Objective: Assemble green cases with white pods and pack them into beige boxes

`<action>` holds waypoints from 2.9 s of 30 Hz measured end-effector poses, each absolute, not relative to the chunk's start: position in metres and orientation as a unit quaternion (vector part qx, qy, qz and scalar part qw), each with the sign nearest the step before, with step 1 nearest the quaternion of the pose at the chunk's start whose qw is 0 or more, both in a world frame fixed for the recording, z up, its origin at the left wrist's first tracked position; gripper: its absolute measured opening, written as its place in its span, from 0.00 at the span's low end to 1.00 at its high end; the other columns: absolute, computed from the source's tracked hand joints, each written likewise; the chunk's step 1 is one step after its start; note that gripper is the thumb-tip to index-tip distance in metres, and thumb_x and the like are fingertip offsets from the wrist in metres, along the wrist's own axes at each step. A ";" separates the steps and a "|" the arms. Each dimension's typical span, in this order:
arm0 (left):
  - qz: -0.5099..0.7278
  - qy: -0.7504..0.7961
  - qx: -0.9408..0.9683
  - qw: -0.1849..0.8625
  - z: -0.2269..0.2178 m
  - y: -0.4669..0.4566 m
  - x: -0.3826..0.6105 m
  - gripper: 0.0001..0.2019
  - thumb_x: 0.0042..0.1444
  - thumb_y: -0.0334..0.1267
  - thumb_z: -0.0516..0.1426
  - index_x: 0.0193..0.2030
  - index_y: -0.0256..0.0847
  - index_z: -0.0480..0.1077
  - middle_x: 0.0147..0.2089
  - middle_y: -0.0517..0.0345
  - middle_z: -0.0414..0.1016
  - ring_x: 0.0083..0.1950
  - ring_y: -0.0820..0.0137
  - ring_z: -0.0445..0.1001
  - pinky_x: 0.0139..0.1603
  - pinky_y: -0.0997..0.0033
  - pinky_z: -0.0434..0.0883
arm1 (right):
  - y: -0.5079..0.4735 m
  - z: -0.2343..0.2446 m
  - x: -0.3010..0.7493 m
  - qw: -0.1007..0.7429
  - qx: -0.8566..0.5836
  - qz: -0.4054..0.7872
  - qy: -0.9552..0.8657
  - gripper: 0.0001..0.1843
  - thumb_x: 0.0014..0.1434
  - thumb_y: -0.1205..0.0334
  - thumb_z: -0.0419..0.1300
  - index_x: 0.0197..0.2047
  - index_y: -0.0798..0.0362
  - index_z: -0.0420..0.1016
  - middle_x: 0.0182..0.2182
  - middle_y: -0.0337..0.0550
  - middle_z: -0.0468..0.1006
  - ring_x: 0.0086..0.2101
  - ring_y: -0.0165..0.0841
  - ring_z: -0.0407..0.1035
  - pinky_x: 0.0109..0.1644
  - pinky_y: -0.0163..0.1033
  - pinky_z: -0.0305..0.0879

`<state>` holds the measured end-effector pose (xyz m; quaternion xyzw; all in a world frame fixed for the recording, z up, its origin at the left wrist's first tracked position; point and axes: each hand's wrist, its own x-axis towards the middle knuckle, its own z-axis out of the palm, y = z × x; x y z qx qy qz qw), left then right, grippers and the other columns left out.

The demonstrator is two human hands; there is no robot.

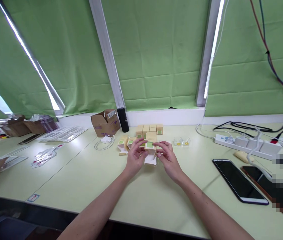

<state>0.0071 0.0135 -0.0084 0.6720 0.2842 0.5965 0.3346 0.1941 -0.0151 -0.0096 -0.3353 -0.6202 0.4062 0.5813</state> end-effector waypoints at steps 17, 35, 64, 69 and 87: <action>0.582 0.285 0.695 0.311 -0.010 0.009 0.009 0.17 0.64 0.37 0.62 0.59 0.48 0.73 0.67 0.46 0.60 0.47 0.70 0.77 0.56 0.56 0.79 | -0.018 -0.005 0.194 0.587 -0.342 0.384 -0.625 0.16 0.66 0.48 0.61 0.55 0.40 0.74 0.58 0.45 0.61 0.40 0.31 0.73 0.50 0.46 0.75; 0.577 0.278 0.702 0.311 -0.012 0.008 0.010 0.17 0.64 0.38 0.62 0.59 0.48 0.72 0.67 0.47 0.59 0.46 0.70 0.78 0.54 0.58 0.79 | -0.017 -0.007 0.191 0.588 -0.355 0.394 -0.611 0.16 0.65 0.47 0.62 0.54 0.40 0.72 0.58 0.45 0.61 0.41 0.33 0.73 0.46 0.46 0.77; 0.491 0.257 0.782 0.283 -0.007 0.003 0.004 0.42 0.53 0.28 0.60 0.74 0.55 0.57 0.73 0.47 0.51 0.64 0.53 0.66 0.61 0.50 0.71 | -0.015 -0.007 0.194 0.580 -0.384 0.397 -0.600 0.22 0.64 0.40 0.60 0.55 0.42 0.67 0.52 0.47 0.73 0.37 0.36 0.74 0.38 0.44 0.76; 0.472 0.269 0.780 0.312 -0.008 0.002 0.004 0.46 0.51 0.35 0.68 0.75 0.56 0.54 0.74 0.46 0.48 0.61 0.55 0.68 0.62 0.50 0.70 | -0.016 -0.006 0.192 0.588 -0.378 0.412 -0.585 0.22 0.63 0.41 0.61 0.54 0.43 0.67 0.56 0.46 0.71 0.39 0.35 0.75 0.42 0.45 0.76; 0.507 0.268 0.748 0.334 -0.008 0.002 0.007 0.34 0.61 0.55 0.62 0.71 0.51 0.58 0.71 0.45 0.53 0.58 0.58 0.69 0.59 0.56 0.70 | -0.018 -0.004 0.195 0.579 -0.353 0.430 -0.595 0.21 0.64 0.41 0.60 0.54 0.42 0.71 0.57 0.47 0.72 0.42 0.39 0.75 0.52 0.50 0.73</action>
